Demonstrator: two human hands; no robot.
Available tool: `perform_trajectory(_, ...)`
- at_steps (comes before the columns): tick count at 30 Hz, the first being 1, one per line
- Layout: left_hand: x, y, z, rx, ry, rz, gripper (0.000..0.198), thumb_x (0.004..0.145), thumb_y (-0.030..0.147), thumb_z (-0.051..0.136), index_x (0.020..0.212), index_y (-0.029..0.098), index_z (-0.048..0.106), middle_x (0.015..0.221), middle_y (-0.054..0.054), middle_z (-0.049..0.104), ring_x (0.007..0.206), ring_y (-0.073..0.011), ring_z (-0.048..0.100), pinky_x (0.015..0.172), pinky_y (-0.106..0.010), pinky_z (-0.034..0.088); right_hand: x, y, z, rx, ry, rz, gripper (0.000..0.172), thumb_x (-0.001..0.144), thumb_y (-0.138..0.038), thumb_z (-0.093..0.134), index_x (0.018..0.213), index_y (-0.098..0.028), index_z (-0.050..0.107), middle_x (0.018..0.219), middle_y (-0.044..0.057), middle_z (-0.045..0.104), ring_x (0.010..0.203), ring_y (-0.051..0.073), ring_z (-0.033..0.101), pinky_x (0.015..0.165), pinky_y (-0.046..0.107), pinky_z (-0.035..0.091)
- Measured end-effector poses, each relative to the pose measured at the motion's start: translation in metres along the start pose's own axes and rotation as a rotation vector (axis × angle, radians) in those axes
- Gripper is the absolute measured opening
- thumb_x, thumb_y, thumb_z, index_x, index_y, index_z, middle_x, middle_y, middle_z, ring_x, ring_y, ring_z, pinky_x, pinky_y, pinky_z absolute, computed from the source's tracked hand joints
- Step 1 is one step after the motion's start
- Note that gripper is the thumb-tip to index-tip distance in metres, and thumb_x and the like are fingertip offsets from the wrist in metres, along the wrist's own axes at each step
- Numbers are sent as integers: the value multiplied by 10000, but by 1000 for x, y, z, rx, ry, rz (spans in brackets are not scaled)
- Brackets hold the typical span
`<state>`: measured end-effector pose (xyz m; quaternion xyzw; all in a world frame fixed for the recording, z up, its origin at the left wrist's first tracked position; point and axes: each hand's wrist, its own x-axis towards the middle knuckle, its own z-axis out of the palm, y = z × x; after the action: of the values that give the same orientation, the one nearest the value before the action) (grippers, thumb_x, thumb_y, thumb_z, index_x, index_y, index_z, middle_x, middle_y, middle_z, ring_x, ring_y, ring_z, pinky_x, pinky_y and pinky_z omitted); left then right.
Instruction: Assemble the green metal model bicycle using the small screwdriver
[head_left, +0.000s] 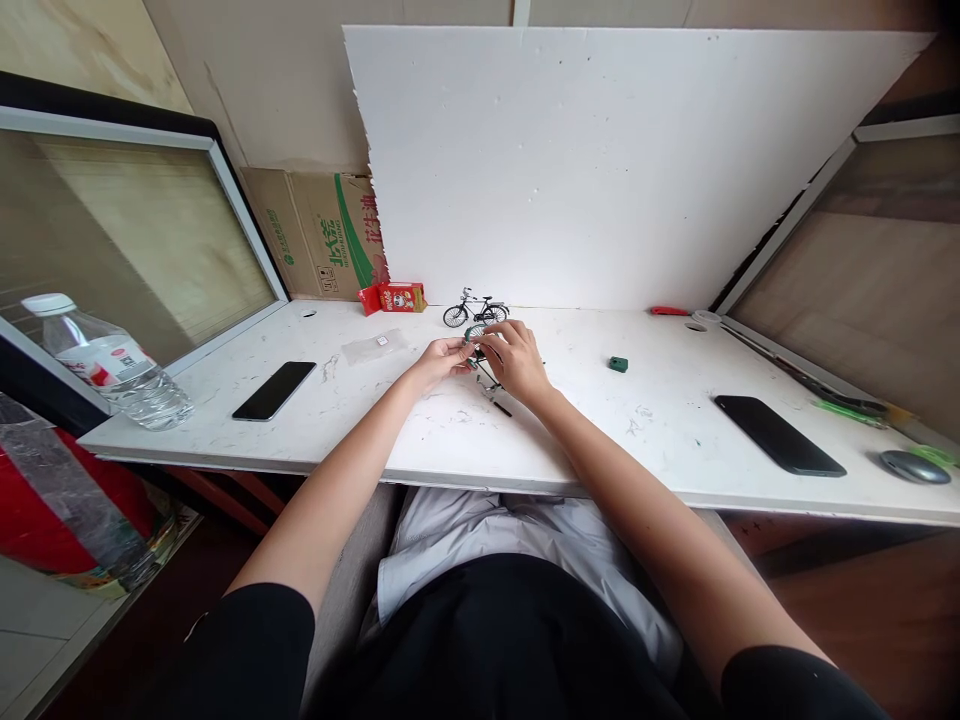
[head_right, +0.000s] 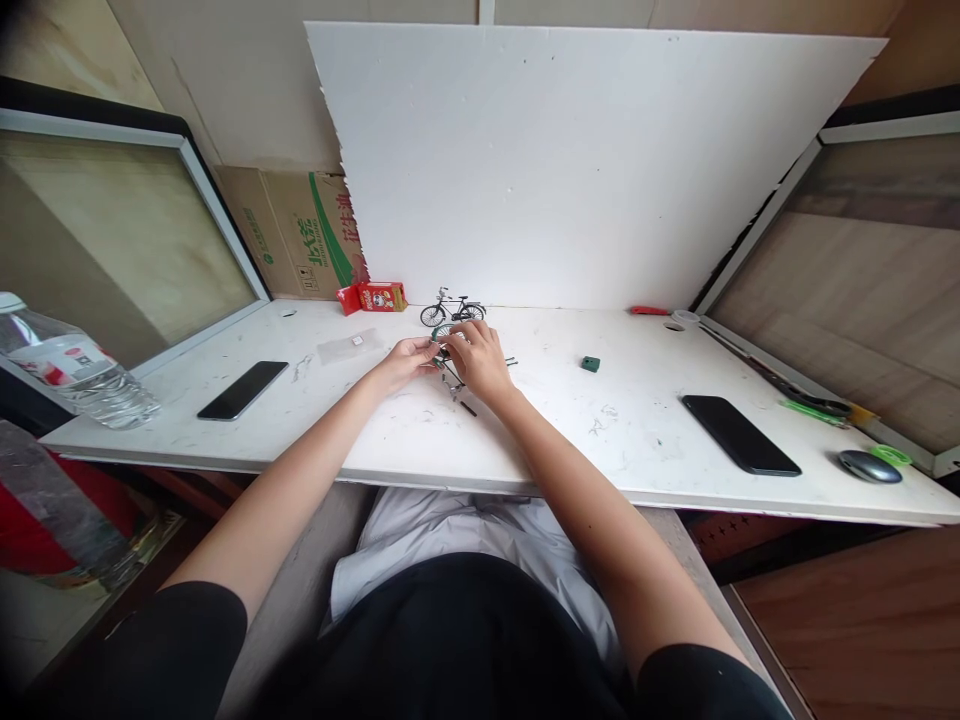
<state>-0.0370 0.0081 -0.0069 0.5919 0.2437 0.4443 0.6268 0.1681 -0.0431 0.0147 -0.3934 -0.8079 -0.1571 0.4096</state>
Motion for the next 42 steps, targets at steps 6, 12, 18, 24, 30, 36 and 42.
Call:
perform_trajectory(6, 1, 0, -2, -63, 100, -40, 450, 816, 507, 918, 1092, 167, 812, 1147, -93, 774, 927, -164, 694, 867, -305, 548, -2, 3, 1, 130, 22, 138, 317, 1119, -347, 495, 1248, -245, 767, 1341, 120, 747, 1321, 327, 569, 1099, 528, 474)
perform_trajectory(12, 3, 4, -1, -127, 198, -72, 440, 832, 435, 924, 1145, 154, 794, 1200, -118, 790, 908, -169, 747, 871, -301, 560, -5, 13, 4, 277, 114, 316, 403, 1124, -483, 455, 1264, -228, 733, 1337, 133, 750, 1285, 317, 617, 1143, 525, 474)
perform_trajectory(18, 4, 13, -2, -135, 250, -35, 552, 750, 481, 974, 1133, 136, 775, 1123, -118, 797, 858, -180, 768, 776, -272, 546, -8, 24, 6, 365, 148, 496, 463, 1097, -562, 470, 1331, -205, 649, 1388, 168, 704, 1298, 312, 603, 1074, 509, 513)
perform_trajectory(24, 4, 41, -6, 61, 442, 132, 544, 748, 504, 952, 1116, 138, 788, 1133, -106, 800, 775, -137, 709, 728, -270, 550, -7, 27, 1, 387, 188, 507, 429, 1084, -542, 503, 1308, -200, 634, 1375, 177, 696, 1258, 308, 620, 1030, 500, 527)
perform_trajectory(30, -16, 76, 1, 473, 390, 376, 398, 841, 463, 882, 1098, 163, 835, 1127, -120, 821, 992, -253, 749, 909, -353, 570, 4, 6, -25, 396, 144, 374, 329, 1079, -494, 556, 1260, -243, 670, 1280, 132, 735, 1187, 295, 649, 946, 458, 557)
perform_trajectory(36, -37, 80, 32, 642, 281, 333, 285, 853, 395, 866, 1075, 216, 860, 1129, -123, 825, 1052, -328, 733, 1026, -450, 537, -4, -41, -39, 319, 158, 203, 128, 1064, -364, 621, 1073, -276, 712, 1030, 84, 759, 1013, 284, 667, 917, 467, 551)
perform_trajectory(42, -48, 79, 64, 812, 117, 334, 210, 926, 257, 735, 1087, 269, 869, 1173, -110, 814, 1100, -350, 720, 1063, -467, 514, -22, -40, -45, 220, 96, 204, 140, 1040, -378, 669, 982, -270, 735, 917, 81, 750, 924, 293, 653, 797, 453, 544)
